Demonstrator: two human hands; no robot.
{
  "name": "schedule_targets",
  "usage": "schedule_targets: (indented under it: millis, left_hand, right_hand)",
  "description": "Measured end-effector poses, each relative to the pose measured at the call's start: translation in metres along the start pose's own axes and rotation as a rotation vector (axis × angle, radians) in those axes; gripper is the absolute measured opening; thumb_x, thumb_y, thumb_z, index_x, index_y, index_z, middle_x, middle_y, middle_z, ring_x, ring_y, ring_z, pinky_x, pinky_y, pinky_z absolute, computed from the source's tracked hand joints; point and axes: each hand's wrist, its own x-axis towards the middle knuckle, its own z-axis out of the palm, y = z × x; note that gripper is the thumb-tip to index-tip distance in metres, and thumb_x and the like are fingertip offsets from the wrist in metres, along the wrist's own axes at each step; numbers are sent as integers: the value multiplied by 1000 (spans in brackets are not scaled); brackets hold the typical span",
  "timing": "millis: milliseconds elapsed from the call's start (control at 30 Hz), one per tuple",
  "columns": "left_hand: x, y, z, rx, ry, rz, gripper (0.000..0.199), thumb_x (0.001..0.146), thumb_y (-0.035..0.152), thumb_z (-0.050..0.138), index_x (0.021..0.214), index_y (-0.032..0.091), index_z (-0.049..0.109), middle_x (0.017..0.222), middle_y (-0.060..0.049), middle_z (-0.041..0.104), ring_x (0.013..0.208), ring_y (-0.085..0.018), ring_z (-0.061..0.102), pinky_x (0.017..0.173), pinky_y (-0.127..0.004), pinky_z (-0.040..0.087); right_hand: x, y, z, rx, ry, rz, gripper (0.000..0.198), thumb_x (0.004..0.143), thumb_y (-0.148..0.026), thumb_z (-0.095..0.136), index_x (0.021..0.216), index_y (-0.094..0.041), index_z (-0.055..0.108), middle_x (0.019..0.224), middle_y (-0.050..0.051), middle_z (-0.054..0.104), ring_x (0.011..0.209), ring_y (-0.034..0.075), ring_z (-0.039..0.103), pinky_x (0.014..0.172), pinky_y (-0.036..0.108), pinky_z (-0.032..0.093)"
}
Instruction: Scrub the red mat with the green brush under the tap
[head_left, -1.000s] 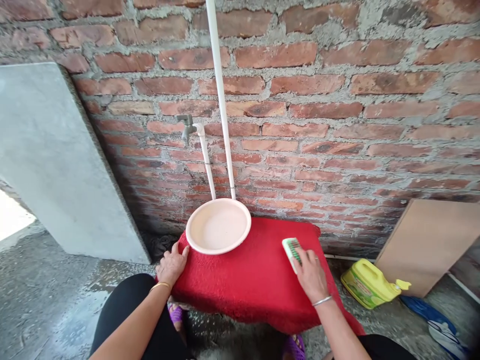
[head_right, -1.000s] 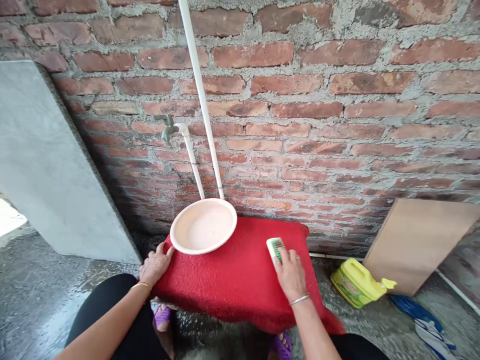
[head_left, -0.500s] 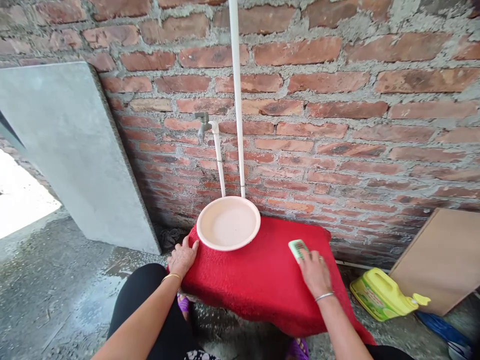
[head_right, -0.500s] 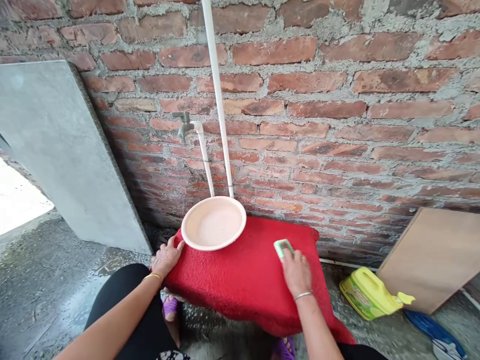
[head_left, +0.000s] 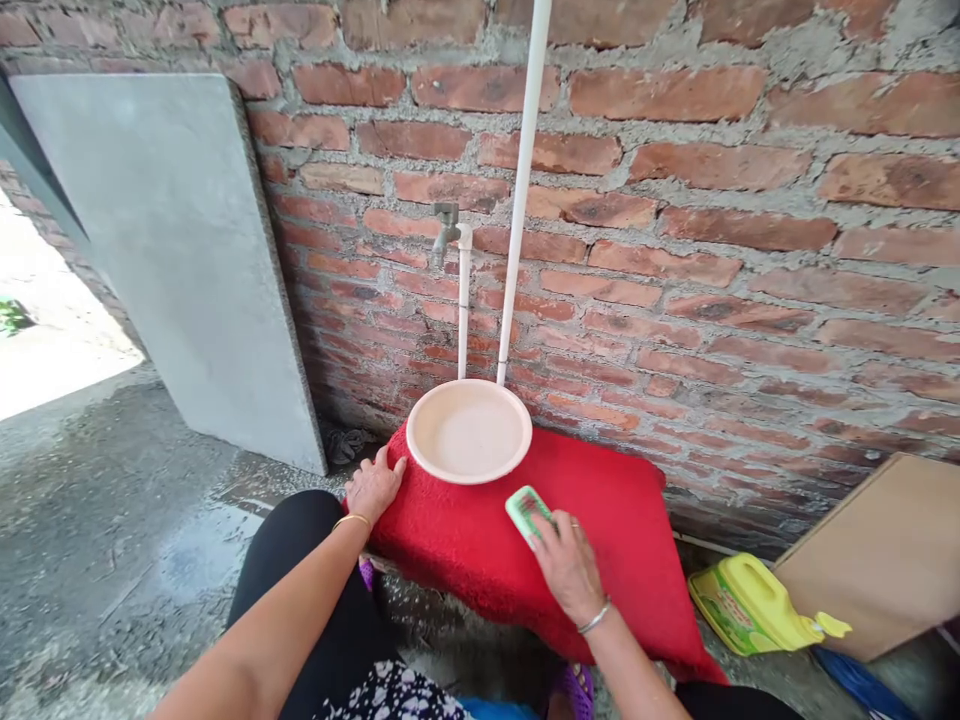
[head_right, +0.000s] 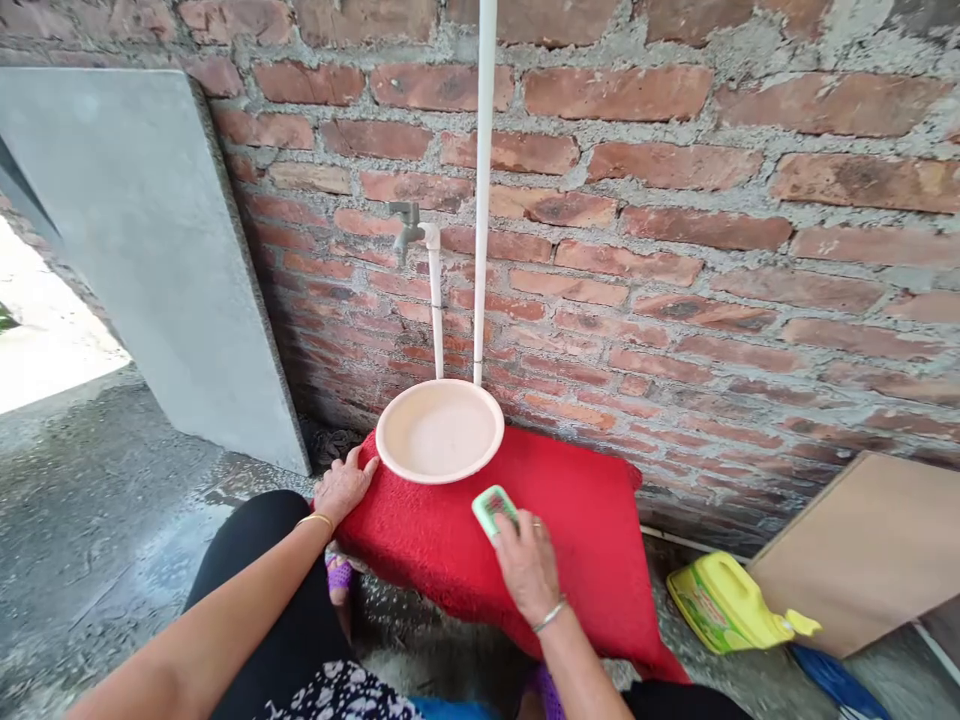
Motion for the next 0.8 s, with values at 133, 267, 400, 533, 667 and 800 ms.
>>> schedule_targets:
  millis: [133,267,400,533,667,800]
  left_hand:
    - [3,-4,2,12,-11,-2,75,95,69,24,155,26,38,137,-23,54,128,-44,54,102,-57,38]
    - [7,-8,5,31,-14,1,80,93,73,19,155,27,38,138,-23,54,127,-44,55,102,-57,39]
    - [9,-9,5,42,-12,-8,82,92,75,17,155,27,38,137,-23,54,126,-44,56,102,-57,40]
    - [9,-9,7,39,-22,-9,86,90,78,14,155,27,38,138,-24,54,126,-45,55,102,-58,40]
    - [11,-11,10,41,-4,-2,85,90,78,15,154,27,41,134,-24,56,123,-45,57,102,-58,39]
    - [11,-11,12,49,14,-1,84,91,78,16,153,28,41,133,-23,57,122,-44,59,101,-57,40]
  right_hand:
    - [3,-40,11,-23,-83,-42,28,98,-26,55,123,-32,66,104,7,60,92,21,56,83,32,45]
    - [4,9,1,-93,-146,279,29,97,-29,58,125,-34,65,105,6,60,94,21,57,85,32,45]
    - [-10,92,-24,-204,-101,599,31,99,-31,49,126,-24,64,101,10,59,91,23,58,83,36,46]
    - [-23,137,-44,-253,-33,816,35,99,-29,43,124,-15,64,96,13,57,86,25,58,77,38,47]
    - [-16,110,-39,-171,-13,685,34,101,-35,45,126,-22,64,103,10,58,94,23,59,83,34,47]
    - [0,39,-14,-50,-41,306,28,99,-34,55,125,-31,64,108,5,58,99,20,57,90,31,45]
